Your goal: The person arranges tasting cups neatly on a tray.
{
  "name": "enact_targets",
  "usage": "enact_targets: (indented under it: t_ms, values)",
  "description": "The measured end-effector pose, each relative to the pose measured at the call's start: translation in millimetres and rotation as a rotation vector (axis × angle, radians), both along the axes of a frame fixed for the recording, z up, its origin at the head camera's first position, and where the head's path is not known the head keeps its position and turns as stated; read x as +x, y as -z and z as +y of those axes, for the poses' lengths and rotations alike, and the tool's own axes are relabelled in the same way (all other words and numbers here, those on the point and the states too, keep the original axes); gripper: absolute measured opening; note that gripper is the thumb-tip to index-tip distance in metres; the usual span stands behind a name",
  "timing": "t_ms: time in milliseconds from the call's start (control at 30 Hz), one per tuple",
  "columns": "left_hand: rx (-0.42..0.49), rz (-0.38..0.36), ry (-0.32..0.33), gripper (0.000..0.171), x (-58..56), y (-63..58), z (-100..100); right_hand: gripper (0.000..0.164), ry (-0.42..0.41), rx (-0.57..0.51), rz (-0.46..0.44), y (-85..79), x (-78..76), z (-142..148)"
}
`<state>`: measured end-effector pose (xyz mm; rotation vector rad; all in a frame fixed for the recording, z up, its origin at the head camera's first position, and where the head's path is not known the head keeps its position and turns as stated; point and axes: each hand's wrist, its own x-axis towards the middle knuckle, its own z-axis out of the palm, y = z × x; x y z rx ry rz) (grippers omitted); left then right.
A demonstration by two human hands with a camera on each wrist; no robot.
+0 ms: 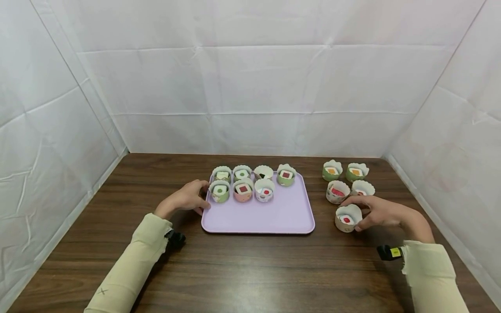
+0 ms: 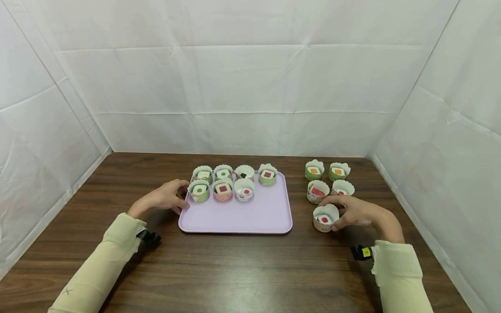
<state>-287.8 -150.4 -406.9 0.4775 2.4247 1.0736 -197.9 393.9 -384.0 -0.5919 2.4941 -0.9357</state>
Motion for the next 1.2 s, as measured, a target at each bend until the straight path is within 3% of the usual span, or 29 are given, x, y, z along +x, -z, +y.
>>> enact_targets:
  t_ms: [233, 467, 900, 1200]
  values:
    - [-0.005, 0.006, -0.007, 0.067, -1.3, 1.5, 0.5, 0.062, 0.011, 0.000, -0.023, -2.8, 0.0, -1.4]
    - [-0.014, 0.018, -0.005, 0.066, -3.4, 0.1, 1.5, 0.061, 0.021, 0.038, 0.012, -5.6, -0.7, 0.3]
    - [-0.010, 0.001, -0.016, 0.067, -1.4, 1.5, 0.8, 0.059, 0.008, -0.024, -0.008, -3.1, 0.0, -0.8]
    - [0.014, -0.010, -0.015, 0.067, 0.7, 0.9, 0.3, 0.054, 0.010, -0.038, 0.028, -8.2, 0.6, -4.0]
